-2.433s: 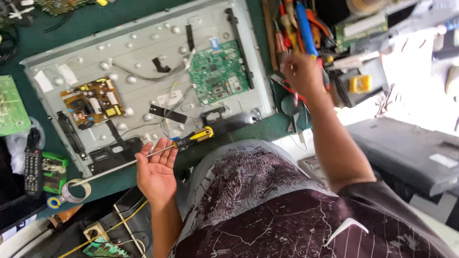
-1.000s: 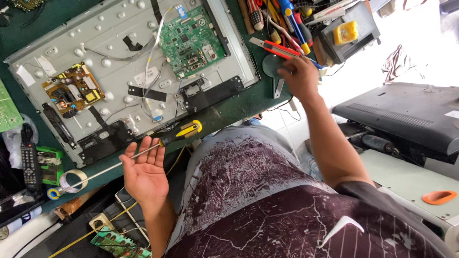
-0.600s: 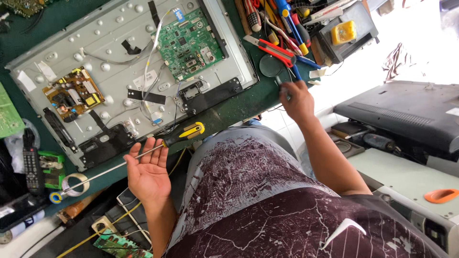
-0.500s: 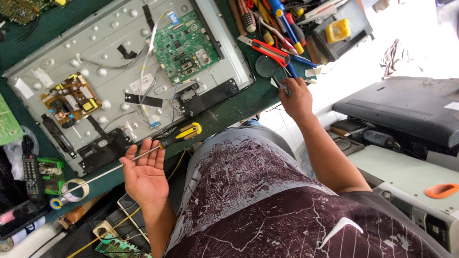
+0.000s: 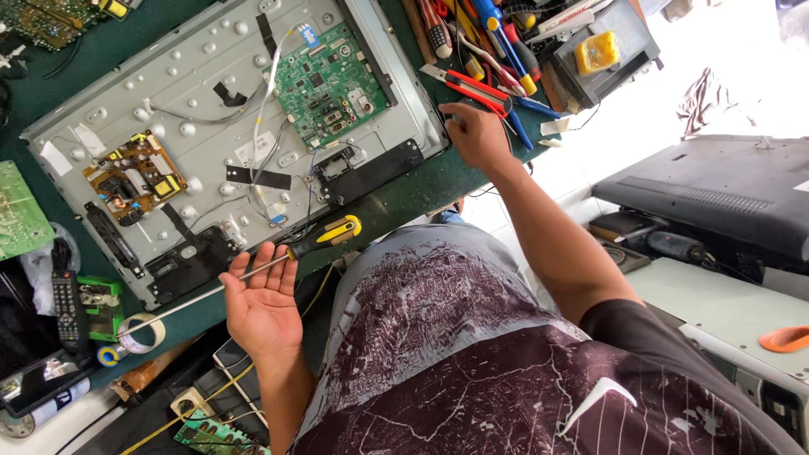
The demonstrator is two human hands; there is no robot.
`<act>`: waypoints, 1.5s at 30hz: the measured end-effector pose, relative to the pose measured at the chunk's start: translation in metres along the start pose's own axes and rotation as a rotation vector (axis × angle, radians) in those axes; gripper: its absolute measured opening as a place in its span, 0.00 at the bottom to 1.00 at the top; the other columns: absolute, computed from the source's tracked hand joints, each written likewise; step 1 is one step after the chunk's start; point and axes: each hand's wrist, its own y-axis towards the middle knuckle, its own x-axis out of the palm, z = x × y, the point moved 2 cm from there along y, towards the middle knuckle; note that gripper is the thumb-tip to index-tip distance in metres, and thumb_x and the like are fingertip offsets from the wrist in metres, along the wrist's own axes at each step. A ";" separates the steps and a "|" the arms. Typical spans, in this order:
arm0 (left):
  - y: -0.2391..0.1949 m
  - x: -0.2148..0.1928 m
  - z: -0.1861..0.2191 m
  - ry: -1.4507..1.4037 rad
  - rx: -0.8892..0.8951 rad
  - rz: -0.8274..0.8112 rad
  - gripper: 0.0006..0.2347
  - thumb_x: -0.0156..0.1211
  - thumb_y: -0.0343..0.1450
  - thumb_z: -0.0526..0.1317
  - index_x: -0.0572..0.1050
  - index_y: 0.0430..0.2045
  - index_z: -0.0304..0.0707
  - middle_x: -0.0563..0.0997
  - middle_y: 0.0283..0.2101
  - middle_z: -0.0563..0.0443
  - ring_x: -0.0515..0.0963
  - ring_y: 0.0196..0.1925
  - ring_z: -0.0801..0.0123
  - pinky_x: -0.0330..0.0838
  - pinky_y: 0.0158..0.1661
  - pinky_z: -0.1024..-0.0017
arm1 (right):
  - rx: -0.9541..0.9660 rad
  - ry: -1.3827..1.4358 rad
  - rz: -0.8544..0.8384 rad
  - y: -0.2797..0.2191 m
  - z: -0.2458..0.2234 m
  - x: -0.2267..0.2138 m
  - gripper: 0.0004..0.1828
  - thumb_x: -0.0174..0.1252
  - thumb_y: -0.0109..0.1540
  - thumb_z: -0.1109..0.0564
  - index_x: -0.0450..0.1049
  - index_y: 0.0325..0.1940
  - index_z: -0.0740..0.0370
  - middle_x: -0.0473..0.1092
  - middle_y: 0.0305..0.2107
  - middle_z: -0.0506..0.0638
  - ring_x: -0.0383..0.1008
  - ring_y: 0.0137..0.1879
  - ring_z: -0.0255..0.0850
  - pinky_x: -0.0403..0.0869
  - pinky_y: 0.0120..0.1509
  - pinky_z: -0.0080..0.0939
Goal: The person handles a green circuit board and then uses a yellow-handled screwdriver to work on a disassembled electronic device on a cluttered workbench. They manipulate wires and components within the device's chassis.
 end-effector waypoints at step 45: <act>-0.009 -0.028 0.006 -0.117 0.037 0.054 0.19 0.48 0.81 0.56 0.76 0.54 0.43 0.82 0.59 0.29 0.83 0.63 0.42 0.80 0.62 0.45 | -0.031 -0.624 0.118 0.059 0.031 -0.012 0.21 0.66 0.60 0.34 0.73 0.47 0.46 0.77 0.36 0.51 0.84 0.42 0.57 0.80 0.46 0.59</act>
